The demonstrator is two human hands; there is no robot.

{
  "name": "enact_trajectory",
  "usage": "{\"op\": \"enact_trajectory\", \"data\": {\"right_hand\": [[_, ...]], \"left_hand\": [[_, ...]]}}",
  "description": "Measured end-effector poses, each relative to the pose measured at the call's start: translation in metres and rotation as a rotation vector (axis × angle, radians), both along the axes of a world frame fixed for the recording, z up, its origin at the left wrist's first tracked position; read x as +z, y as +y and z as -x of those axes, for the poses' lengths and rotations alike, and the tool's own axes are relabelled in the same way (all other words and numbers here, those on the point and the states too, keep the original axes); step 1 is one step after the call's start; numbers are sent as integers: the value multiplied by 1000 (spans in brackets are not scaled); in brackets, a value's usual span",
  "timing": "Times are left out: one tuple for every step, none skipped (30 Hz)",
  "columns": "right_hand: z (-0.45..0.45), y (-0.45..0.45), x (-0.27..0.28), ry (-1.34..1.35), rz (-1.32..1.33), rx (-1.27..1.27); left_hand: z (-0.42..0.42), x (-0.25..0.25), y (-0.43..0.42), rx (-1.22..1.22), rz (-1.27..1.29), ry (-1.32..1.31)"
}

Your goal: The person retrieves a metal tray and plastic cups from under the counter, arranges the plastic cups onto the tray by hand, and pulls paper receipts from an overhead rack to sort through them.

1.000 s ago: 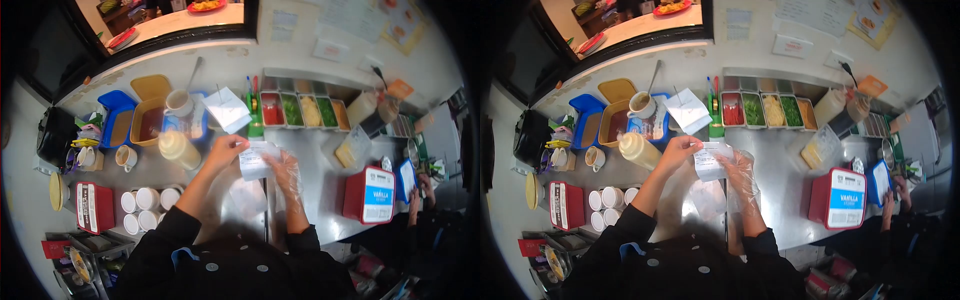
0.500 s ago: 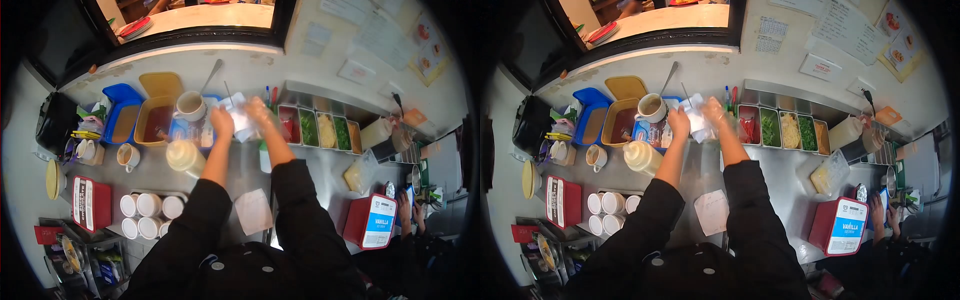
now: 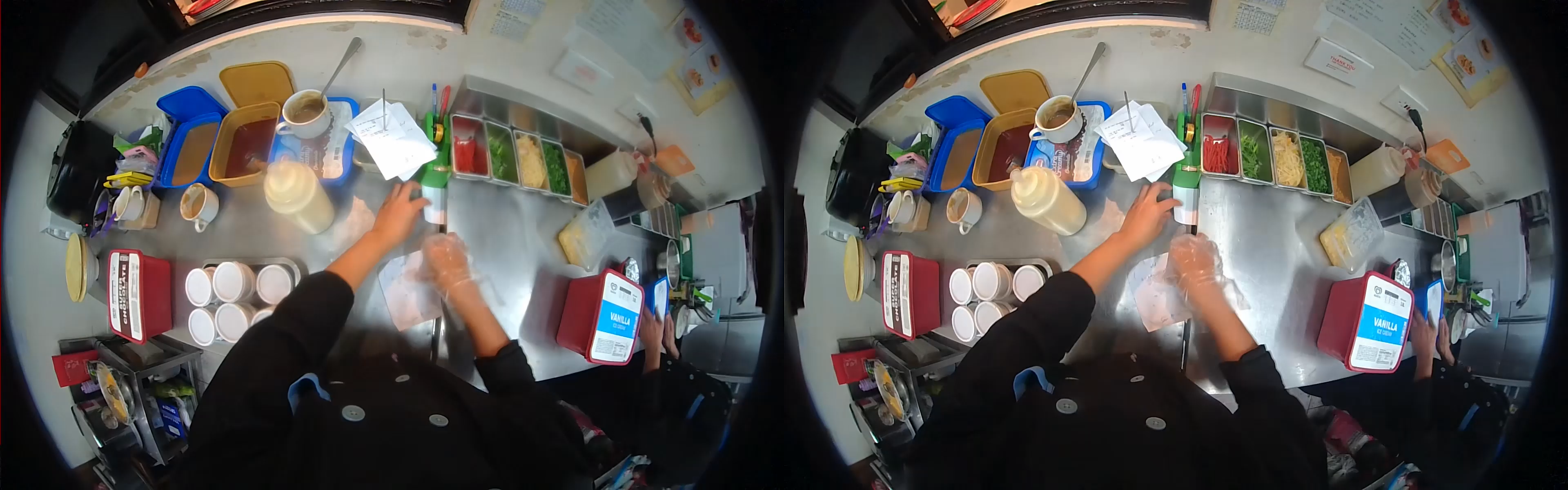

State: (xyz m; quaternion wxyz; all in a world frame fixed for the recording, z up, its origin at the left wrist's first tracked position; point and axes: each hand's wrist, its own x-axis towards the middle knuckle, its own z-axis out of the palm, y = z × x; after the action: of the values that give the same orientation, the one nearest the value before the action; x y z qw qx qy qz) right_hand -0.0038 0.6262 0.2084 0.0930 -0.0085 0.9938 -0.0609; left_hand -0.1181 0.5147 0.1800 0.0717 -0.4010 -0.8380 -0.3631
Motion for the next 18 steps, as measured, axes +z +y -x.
{"op": "enact_trajectory", "data": {"right_hand": [[-10, -3, -15, 129, 32, -11], [-16, -5, -19, 260, 64, -20], [-20, -7, -23, 263, 63, -18], [-25, -9, -28, 316, 161, -38], [-28, -12, -23, 367, 260, -61], [-28, -11, -17, 372, 260, -64], [-32, -6, -9, 296, 501, -87], [-35, -3, 7, 212, 741, -108], [-37, 5, 24, 212, 743, -108], [-37, 17, 44, 24, 773, -67], [-38, 26, 62, -165, 797, -24], [-42, 29, 79, -167, 797, -21], [-45, 33, 94, -205, 962, -101], [-48, 35, 103, -243, 1126, -184], [-50, 38, 107, -243, 1121, -184], [-52, 39, 109, -242, 1241, -254], [-54, 41, 111, -241, 1360, -323], [-51, 46, 105, -175, 1298, -290]], "left_hand": [[2, -1, 1, -23, 4, -20], [2, 4, 2, -46, 9, -37], [1, 9, 3, -44, 7, -33], [-1, 12, 3, -28, -76, -59], [-3, 16, 3, -14, -158, -85], [-2, 20, 1, -18, -157, -81], [0, 23, -6, -40, -259, -488], [2, 26, -14, -59, -355, -899], [5, 32, -23, -58, -353, -899], [9, 44, -34, -143, -301, -1022], [12, 55, -42, -228, -247, -1143], [12, 66, -47, -263, -251, -1194], [11, 74, -50, -262, -254, -1193], [10, 80, -51, -271, -244, -1205], [9, 85, -51, -280, -233, -1217], [8, 90, -50, -281, -238, -1216], [7, 94, -47, -321, -211, -1200], [5, 95, -45, -359, -182, -1184]]}}
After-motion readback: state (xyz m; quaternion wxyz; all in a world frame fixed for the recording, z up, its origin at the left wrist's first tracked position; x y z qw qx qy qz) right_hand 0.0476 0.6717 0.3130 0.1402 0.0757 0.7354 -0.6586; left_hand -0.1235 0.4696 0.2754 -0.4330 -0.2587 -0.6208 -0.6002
